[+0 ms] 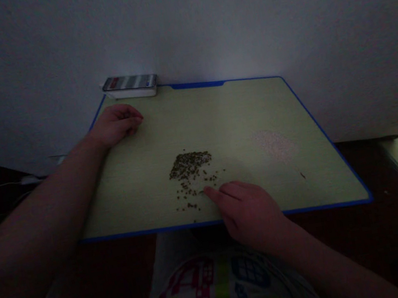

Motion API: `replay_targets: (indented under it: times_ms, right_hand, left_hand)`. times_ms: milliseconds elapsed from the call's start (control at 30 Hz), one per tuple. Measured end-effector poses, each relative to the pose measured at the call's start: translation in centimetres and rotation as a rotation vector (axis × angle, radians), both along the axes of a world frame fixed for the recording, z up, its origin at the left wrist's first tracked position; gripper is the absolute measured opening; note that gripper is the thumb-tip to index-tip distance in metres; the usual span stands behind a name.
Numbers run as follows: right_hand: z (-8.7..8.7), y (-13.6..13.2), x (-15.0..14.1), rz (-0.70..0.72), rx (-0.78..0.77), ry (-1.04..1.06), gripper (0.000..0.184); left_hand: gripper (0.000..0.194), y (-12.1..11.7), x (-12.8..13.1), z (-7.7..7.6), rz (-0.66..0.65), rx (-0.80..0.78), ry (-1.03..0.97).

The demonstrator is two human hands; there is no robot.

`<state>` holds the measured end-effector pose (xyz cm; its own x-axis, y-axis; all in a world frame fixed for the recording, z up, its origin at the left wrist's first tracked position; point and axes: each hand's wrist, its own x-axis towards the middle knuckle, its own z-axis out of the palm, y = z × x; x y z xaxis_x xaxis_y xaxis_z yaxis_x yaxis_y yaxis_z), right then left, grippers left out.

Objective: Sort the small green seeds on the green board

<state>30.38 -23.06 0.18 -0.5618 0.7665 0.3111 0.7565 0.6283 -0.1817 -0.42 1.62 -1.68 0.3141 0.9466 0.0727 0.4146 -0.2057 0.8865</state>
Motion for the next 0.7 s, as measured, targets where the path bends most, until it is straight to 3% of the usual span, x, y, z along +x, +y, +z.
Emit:
replay_targets:
  times_ms: [700]
  right_hand:
    - [0.47,-0.24,-0.44,0.040,0.010,0.015,0.036]
  left_hand:
    - [0.010,-0.02,-0.02,0.05,0.009,-0.009,-0.007]
